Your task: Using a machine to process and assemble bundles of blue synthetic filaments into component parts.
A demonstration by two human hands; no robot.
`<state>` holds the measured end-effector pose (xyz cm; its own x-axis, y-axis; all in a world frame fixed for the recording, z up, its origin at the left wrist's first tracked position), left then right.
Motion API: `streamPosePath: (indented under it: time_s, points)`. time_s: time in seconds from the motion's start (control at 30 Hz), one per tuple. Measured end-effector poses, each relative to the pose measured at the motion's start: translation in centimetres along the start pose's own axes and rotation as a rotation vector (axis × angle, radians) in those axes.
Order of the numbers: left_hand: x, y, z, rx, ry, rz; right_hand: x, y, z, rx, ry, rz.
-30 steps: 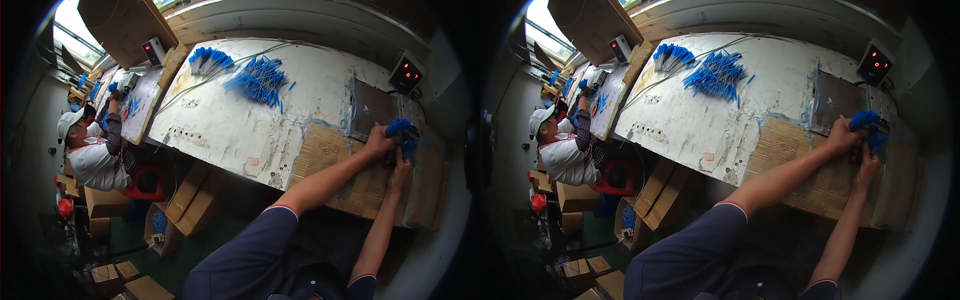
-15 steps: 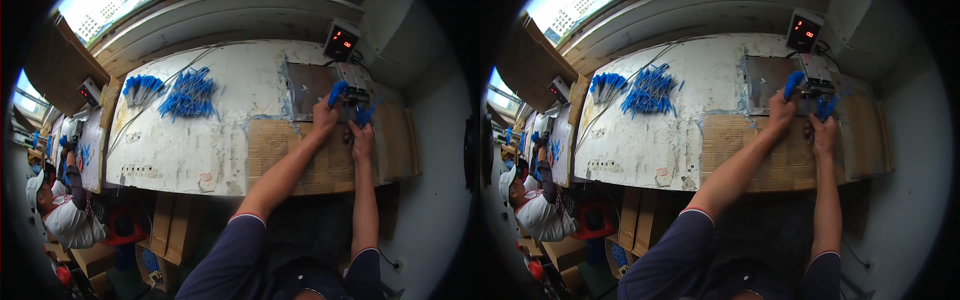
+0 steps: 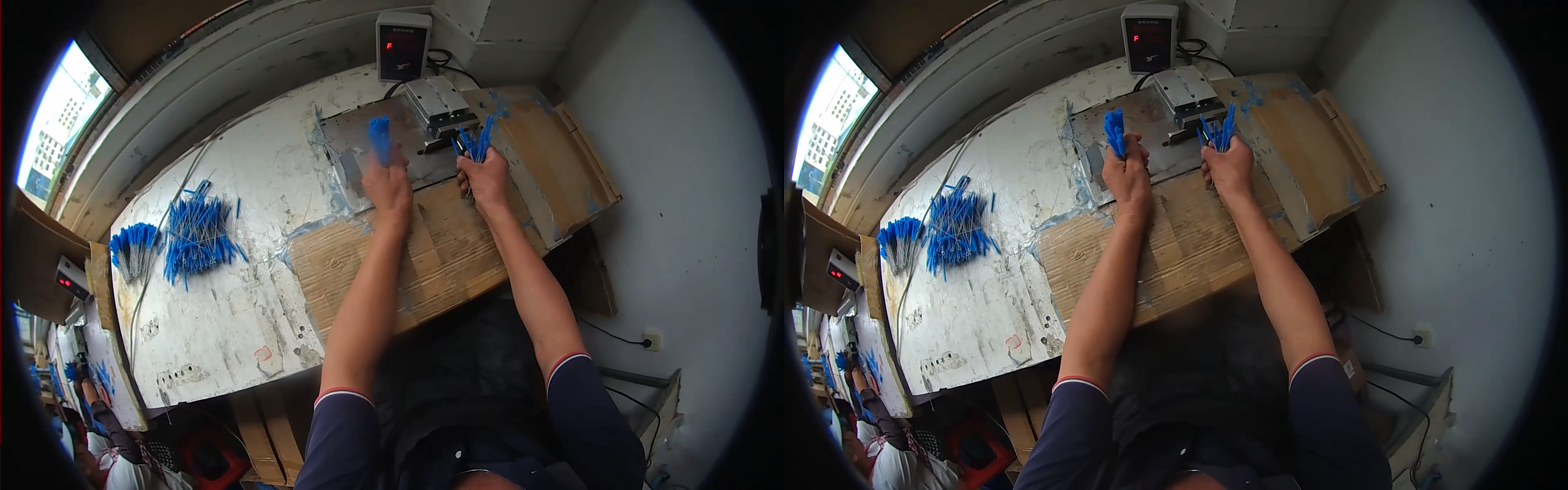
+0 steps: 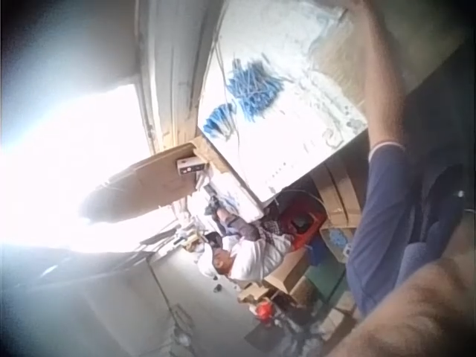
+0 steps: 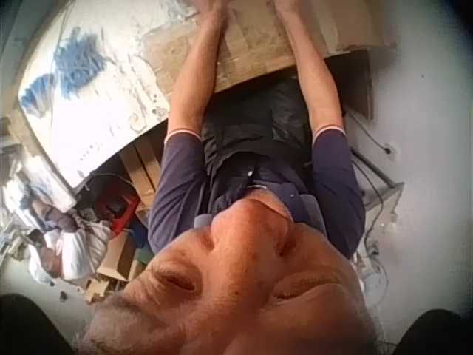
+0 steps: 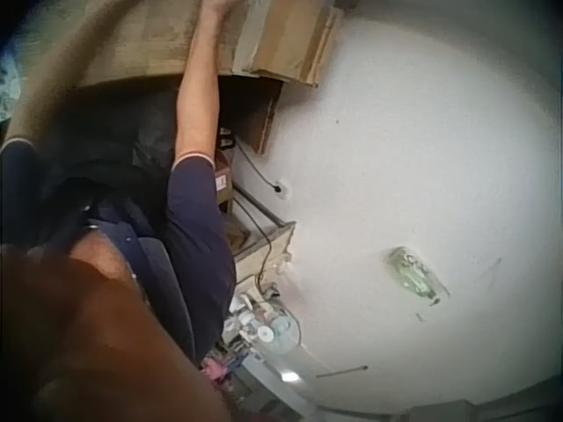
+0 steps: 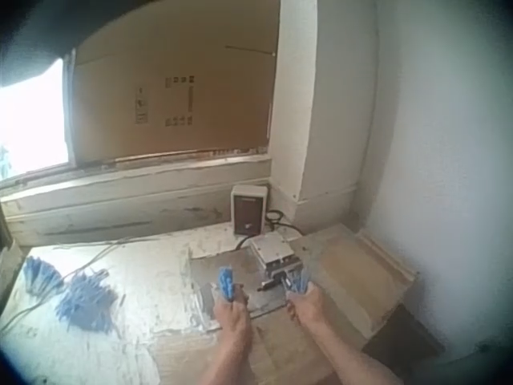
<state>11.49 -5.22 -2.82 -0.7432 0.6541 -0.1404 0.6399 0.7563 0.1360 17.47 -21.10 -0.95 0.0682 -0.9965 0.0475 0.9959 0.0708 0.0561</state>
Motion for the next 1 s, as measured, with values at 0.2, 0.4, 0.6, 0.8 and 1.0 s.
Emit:
streamPosePath:
  time_s: [0.2,0.4,0.6,0.8,1.0]
  points:
    - [0.0,0.2,0.4,-0.034,0.057,-0.018,-0.2,0.4,0.4,-0.013,0.017,-0.013]
    - [-0.2,-0.1,0.6,-0.314,0.343,-0.072,-0.2,0.7,0.2,-0.009,0.037,-0.038]
    - [-1.1,-0.9,-0.3,-0.469,0.654,0.110,0.4,0.6,-0.4,-0.002,0.114,0.011]
    - [-1.2,-0.8,-0.5,-0.474,0.769,0.249,1.3,0.5,-1.1,-0.040,0.335,0.057]
    - [-1.4,-0.9,-0.5,-0.467,0.773,0.261,1.4,0.1,-1.0,-0.002,0.340,0.000]
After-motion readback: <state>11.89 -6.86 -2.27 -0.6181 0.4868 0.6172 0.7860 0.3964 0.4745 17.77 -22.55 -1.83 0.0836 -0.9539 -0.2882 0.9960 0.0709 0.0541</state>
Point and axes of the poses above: each hand's wrist, its own y-axis towards the middle knuckle, its own x-axis out of the back of the hand, z = x × y, the point moved 1 cm from there along y, towards the middle knuckle, and after that the axes turned 4 degrees about x, right-handed, at the moved point
